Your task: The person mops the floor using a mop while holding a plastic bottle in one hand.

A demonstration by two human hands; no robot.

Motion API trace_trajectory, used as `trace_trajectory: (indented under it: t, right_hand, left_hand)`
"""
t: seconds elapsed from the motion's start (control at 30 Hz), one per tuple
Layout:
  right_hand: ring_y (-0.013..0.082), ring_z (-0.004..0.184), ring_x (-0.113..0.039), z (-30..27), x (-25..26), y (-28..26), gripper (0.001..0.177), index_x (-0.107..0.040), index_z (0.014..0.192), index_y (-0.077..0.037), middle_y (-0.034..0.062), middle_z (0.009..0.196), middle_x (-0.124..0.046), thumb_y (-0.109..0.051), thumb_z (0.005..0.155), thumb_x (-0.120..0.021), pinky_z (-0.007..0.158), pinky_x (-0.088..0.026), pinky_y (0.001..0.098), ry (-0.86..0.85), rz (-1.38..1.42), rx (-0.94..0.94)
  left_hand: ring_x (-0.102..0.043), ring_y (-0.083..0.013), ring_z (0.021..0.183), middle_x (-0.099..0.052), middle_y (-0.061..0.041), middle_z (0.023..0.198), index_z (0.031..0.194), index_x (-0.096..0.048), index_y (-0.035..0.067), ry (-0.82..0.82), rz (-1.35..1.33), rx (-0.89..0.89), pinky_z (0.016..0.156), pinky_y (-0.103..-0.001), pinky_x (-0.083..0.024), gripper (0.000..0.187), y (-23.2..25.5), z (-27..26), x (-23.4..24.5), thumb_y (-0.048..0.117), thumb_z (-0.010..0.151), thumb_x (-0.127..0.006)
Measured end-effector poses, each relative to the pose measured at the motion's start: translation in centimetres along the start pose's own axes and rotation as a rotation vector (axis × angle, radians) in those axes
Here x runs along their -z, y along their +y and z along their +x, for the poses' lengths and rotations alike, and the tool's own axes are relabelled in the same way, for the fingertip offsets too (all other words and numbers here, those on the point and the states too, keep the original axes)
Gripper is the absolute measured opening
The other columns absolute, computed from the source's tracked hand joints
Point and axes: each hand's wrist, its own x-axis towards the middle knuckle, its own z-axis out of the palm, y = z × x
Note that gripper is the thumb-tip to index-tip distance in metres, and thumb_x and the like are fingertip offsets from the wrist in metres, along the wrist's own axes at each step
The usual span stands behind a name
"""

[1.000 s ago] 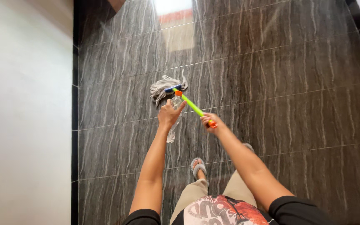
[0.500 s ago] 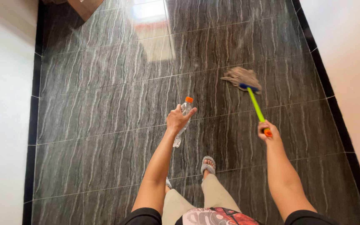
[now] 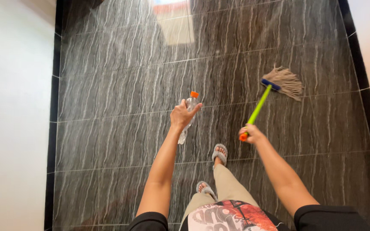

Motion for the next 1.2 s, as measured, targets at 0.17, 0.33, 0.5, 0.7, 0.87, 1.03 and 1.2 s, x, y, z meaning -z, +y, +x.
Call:
trace_trajectory:
  t: [0.17,0.33,0.5,0.7,0.87,1.03,1.2]
  right_hand:
    - [0.0127,0.05,-0.041,-1.5,-6.7,18.5,0.044,-0.04,0.073,-0.014,-0.0007,0.06,-0.04,-0.04,0.108,-0.039,0.048,-0.04,0.0293,-0.088,-0.048,-0.172]
    - [0.0109,0.05,-0.042,-3.6,-10.9,36.6,0.04,-0.039,0.076,-0.013,-0.0017,0.061,-0.04,-0.038,0.108,-0.04,0.047,-0.042,0.027,-0.125,-0.054,-0.335]
    - [0.0078,0.045,-0.043,-4.5,-11.7,42.6,0.036,-0.042,0.075,-0.013,-0.0046,0.058,-0.042,-0.033,0.105,-0.047,0.041,-0.041,0.0238,-0.242,-0.031,-0.393]
    - [0.0073,0.044,-0.047,-3.5,-10.7,35.3,0.034,-0.047,0.071,-0.013,-0.0041,0.056,-0.048,-0.026,0.1,-0.058,0.039,-0.043,0.0211,-0.315,0.292,-0.449]
    - [0.007,0.046,-0.051,-6.2,-8.5,26.7,0.031,-0.047,0.072,-0.012,-0.0046,0.056,-0.048,-0.022,0.099,-0.059,0.042,-0.045,0.0208,-0.361,0.469,-0.323]
    - [0.0086,0.048,-0.052,-10.8,0.5,13.1,0.024,-0.049,0.077,-0.008,-0.0006,0.062,-0.05,-0.012,0.097,-0.062,0.044,-0.049,0.0198,-0.445,0.64,-0.028]
    - [0.01,0.048,-0.052,-13.7,13.3,-2.6,0.024,-0.046,0.077,-0.01,-0.0013,0.06,-0.046,-0.003,0.098,-0.057,0.047,-0.053,0.0225,-0.485,0.655,0.269]
  left_hand:
    - [-0.074,-0.0421,0.081,-0.072,-0.021,0.078,0.094,-0.063,0.006,0.066,-0.009,0.048,0.072,-0.055,-0.056,0.085,-4.1,-6.1,1.9,0.089,0.076,-0.057]
    - [-0.073,-0.0425,0.079,-0.072,-0.02,0.076,0.091,-0.062,0.005,0.125,0.05,0.141,0.07,-0.055,-0.055,0.085,-9.4,-12.9,5.7,0.089,0.075,-0.057]
    - [-0.073,-0.0401,0.075,-0.071,-0.018,0.074,0.088,-0.06,0.006,0.181,0.059,0.204,0.066,-0.054,-0.055,0.084,-12.9,-18.5,9.3,0.088,0.075,-0.057]
    - [-0.073,-0.0396,0.076,-0.071,-0.017,0.074,0.087,-0.06,0.006,0.208,0.054,0.203,0.067,-0.053,-0.056,0.083,-12.4,-21.9,8.9,0.088,0.074,-0.059]
    - [-0.073,-0.04,0.079,-0.072,-0.018,0.077,0.088,-0.061,0.006,0.161,0.051,0.134,0.071,-0.053,-0.056,0.083,-7.9,-20.7,5.8,0.088,0.076,-0.059]
    - [-0.075,-0.0376,0.082,-0.073,-0.018,0.079,0.093,-0.063,0.006,0.085,0.003,0.017,0.074,-0.052,-0.057,0.084,-0.6,-17.7,1.2,0.088,0.076,-0.057]
    - [-0.075,-0.0383,0.085,-0.073,-0.019,0.082,0.099,-0.064,0.007,0.02,0.039,-0.072,0.073,-0.053,-0.058,0.086,7.4,-14.3,-5.0,0.089,0.076,-0.055]
